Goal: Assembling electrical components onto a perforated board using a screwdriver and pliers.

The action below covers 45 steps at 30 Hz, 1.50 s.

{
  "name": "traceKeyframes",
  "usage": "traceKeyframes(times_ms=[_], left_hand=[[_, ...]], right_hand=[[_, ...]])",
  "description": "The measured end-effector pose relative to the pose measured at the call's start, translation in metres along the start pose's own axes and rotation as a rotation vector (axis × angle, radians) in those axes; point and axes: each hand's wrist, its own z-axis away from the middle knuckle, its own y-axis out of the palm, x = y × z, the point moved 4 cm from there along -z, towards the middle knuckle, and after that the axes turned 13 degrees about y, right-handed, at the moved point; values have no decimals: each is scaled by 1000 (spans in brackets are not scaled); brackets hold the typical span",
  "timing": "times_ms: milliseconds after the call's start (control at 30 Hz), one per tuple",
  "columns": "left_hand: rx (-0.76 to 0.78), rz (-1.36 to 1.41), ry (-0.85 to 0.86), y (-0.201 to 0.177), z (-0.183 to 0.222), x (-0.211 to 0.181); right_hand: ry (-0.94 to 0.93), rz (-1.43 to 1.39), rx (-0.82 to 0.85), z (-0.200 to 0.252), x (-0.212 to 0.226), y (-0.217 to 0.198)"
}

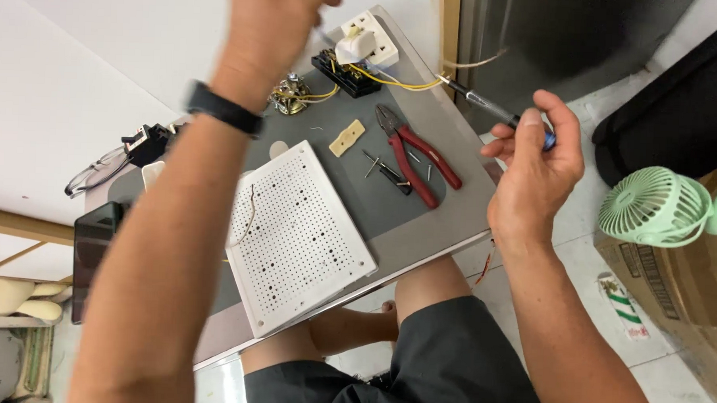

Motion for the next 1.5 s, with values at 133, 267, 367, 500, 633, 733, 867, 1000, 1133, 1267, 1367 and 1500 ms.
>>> traceKeyframes(times_ms=[133,267,367,500,633,733,867,1000,1133,1267,1367,1500], left_hand=[[64,132,-54,22,22,-25],[247,-14,318,27,55,-56],[531,-312,199,33,89,-38],[548,-344,124,29,106,-26],[400,-436,82,20,109,-52],[372,-410,67,-18,122,-109],[643,-339,-159,-46,201,-163],[561,-289,-267,-70,246,-198],[453,-315,-257,-77,259,-201],[434,-308,-200,-81,268,-199],[465,-237,-181,-92,267,-194],[483,209,-270,-146,224,-164]], right_hand=[[64,32,-36,3,5,2],[101,54,-32,1,2,2],[46,24,-1,-6,-9,0],[-17,54,4,-10,-15,-3],[-3,120,-1,-10,-22,-4],[-15,142,35,-7,-22,-1],[-3,173,93,-15,-32,-4],[-2,376,184,-48,-66,-24],[-12,460,254,-95,-106,-60],[-97,575,218,-74,-86,-41],[-19,571,209,-75,-89,-44],[34,576,229,-81,-93,-50]])
